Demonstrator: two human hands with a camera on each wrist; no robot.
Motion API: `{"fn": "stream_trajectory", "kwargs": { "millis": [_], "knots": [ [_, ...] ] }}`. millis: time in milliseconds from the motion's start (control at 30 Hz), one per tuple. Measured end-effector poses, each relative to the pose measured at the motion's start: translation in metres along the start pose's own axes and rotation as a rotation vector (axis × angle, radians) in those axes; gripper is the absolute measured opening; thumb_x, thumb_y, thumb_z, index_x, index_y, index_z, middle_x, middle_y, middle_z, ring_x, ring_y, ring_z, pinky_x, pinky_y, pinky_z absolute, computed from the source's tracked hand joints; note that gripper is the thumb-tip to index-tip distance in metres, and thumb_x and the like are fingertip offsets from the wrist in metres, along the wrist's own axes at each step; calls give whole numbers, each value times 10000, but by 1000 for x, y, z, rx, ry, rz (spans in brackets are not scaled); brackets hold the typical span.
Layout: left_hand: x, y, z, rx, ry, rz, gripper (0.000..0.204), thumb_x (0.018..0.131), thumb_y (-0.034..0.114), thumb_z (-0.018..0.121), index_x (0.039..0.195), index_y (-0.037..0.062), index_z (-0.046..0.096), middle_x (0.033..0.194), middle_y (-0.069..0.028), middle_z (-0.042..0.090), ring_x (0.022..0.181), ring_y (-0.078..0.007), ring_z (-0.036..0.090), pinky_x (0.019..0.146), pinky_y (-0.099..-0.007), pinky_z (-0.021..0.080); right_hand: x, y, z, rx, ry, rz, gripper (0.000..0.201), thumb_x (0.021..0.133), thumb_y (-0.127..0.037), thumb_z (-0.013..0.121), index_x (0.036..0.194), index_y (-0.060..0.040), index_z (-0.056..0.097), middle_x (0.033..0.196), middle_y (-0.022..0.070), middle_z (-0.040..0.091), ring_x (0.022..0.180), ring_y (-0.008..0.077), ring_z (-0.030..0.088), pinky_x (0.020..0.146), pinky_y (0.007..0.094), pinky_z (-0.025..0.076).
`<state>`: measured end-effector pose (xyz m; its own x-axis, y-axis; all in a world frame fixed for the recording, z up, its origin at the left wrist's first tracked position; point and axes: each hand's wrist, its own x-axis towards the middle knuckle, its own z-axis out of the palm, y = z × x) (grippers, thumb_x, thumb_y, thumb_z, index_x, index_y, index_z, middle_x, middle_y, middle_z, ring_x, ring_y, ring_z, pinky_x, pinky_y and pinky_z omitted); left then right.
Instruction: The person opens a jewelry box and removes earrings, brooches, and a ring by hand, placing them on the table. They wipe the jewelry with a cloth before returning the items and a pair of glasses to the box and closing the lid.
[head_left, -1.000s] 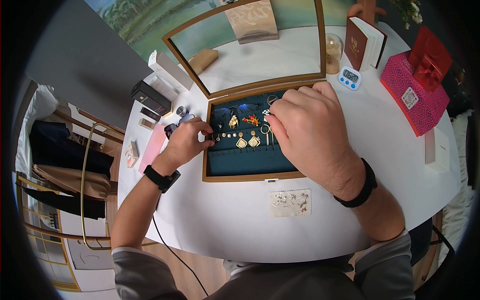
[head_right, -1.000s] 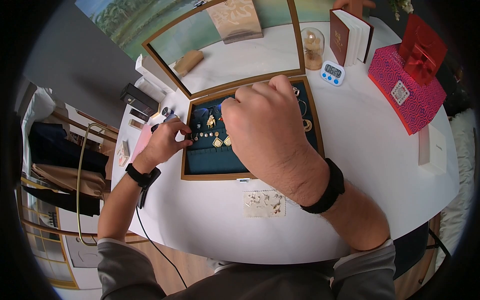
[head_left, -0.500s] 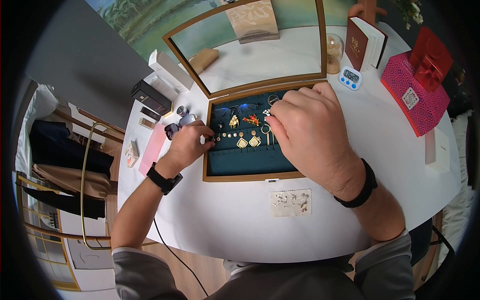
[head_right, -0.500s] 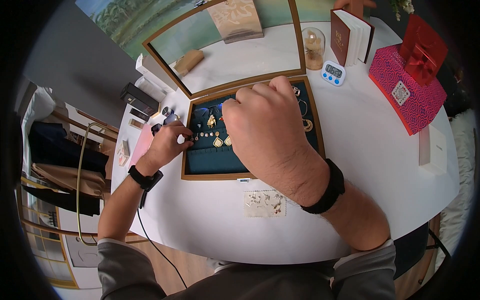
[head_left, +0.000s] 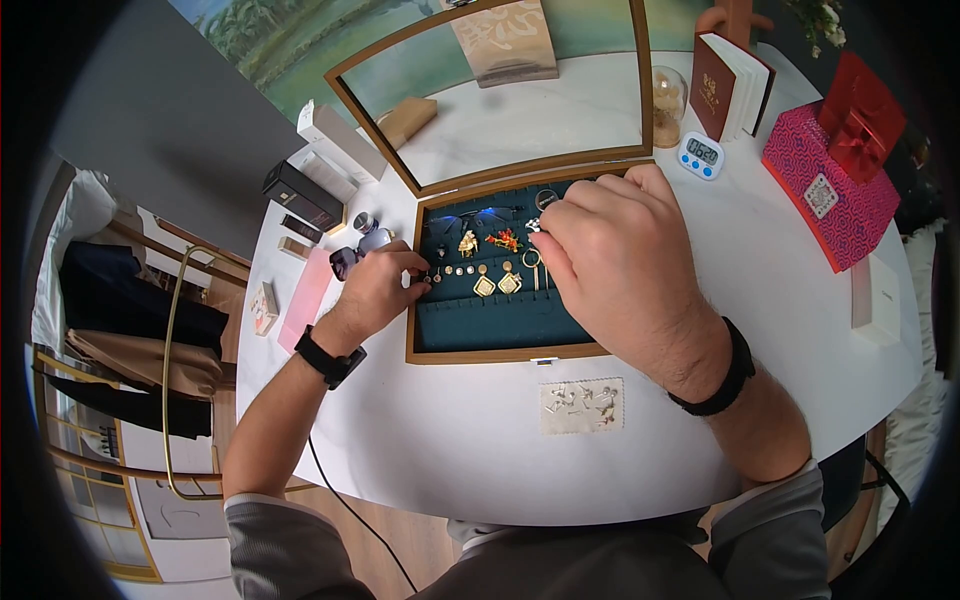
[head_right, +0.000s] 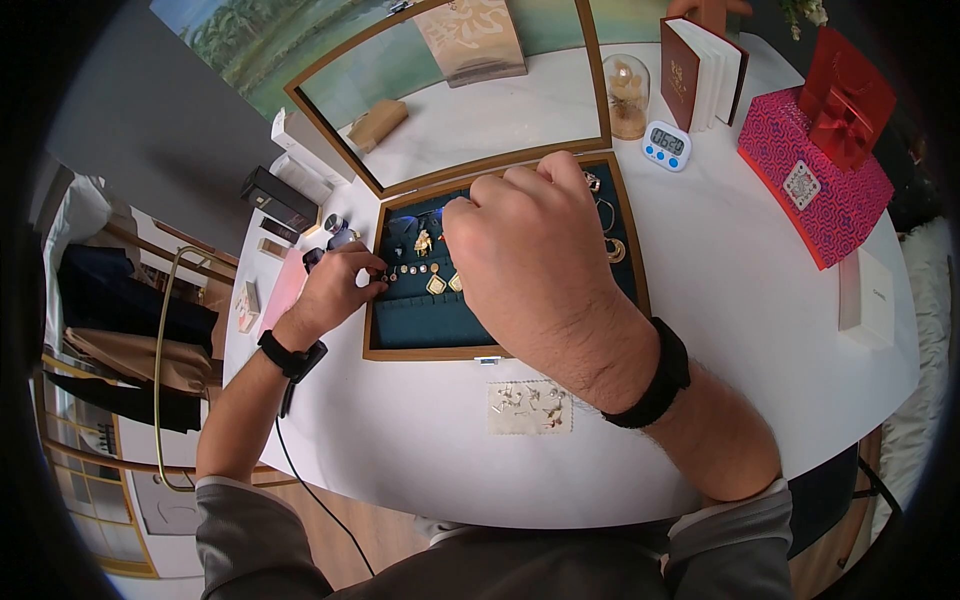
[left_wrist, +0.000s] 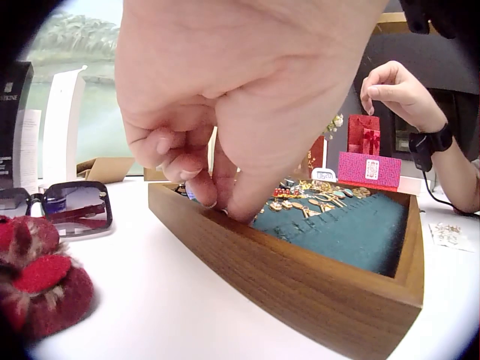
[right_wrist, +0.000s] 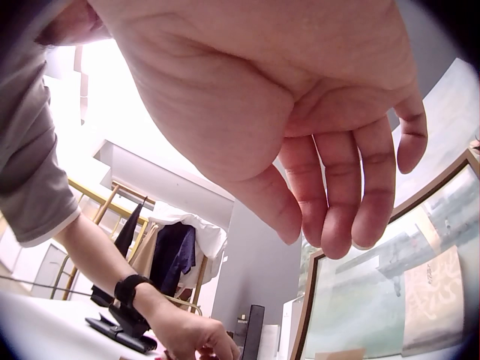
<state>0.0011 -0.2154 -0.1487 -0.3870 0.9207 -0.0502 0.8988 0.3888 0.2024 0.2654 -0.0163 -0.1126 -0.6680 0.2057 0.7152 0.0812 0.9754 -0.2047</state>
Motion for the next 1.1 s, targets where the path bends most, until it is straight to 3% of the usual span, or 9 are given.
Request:
{"fn": "stream_trajectory", "kwargs": {
  "millis": [233, 400, 467, 533, 567, 633, 867, 1000, 1100],
  "knots": [
    [-4, 1, -5, -38, 69, 69, 269, 867, 64, 883, 1119, 17, 801, 967, -105, 725, 869, -269, 714, 798, -388, 577, 1, 3, -2, 15, 39, 17, 110, 847, -90, 841, 814, -55, 742, 789, 63, 687, 813, 261, 672, 858, 410, 480],
    [-25, 27, -7, -160, 386, 148, 160, 896, -11, 806, 1052, 12, 782, 906, -113, 710, 666, -224, 613, 632, -357, 515, 7, 12, -9, -5, 91, 36, 133, 846, -105, 833, 791, -62, 720, 761, 78, 668, 799, 285, 673, 815, 416, 476],
    [-29, 40, 3, -162, 553, 485, 104, 870, -49, 767, 965, -9, 753, 810, -103, 680, 634, -250, 596, 579, -353, 479, 10, 15, -17, -32, 83, 40, 158, 848, -127, 824, 766, -71, 701, 741, 82, 653, 799, 294, 675, 808, 414, 472],
    [-37, 61, 8, -52, 556, 723, 110, 816, -18, 798, 907, 0, 739, 761, -65, 645, 642, -224, 597, 569, -336, 459, 13, 14, -30, -55, 135, 107, 179, 855, -114, 824, 767, -57, 679, 741, 95, 642, 761, 317, 657, 737, 421, 473],
    [-41, 73, 12, -70, 598, 710, 110, 816, -18, 798, 907, 0, 739, 761, -65, 645, 642, -224, 597, 569, -336, 459, 12, 13, -39, -44, 149, 111, 202, 863, -87, 822, 764, -46, 651, 717, 104, 617, 685, 338, 619, 665, 434, 460],
    [-49, 96, 20, 37, 581, 905, 115, 781, 36, 815, 848, 28, 721, 746, -36, 622, 652, -184, 597, 557, -321, 427, 2, 10, -54, -62, 66, 118, 270, 858, -89, 840, 719, -48, 613, 658, 98, 574, 597, 332, 577, 586, 439, 424],
    [-49, 114, 50, -172, 594, 968, 83, 801, 66, 766, 781, 63, 685, 721, -13, 551, 637, -168, 557, 571, -312, 401, -85, 13, -42, 134, -401, -129, 360, 837, -161, 894, 659, -105, 586, 630, 49, 538, 552, 244, 563, 533, 394, 446],
    [-50, 112, 53, -210, 510, 907, 86, 802, 78, 763, 775, 88, 682, 713, -7, 547, 628, -182, 553, 578, -317, 404, -104, 15, -21, 166, -398, -130, 367, 828, -167, 903, 660, -103, 583, 636, 36, 533, 550, 229, 561, 520, 383, 444],
    [-53, 115, 54, -228, 443, 900, 227, 818, 154, 820, 719, 115, 620, 712, -3, 546, 646, -180, 561, 574, -321, 413, -106, 17, -20, 221, -371, -101, 346, 810, -176, 923, 667, -84, 621, 619, 36, 533, 520, 229, 546, 491, 371, 418]
  ]
}}
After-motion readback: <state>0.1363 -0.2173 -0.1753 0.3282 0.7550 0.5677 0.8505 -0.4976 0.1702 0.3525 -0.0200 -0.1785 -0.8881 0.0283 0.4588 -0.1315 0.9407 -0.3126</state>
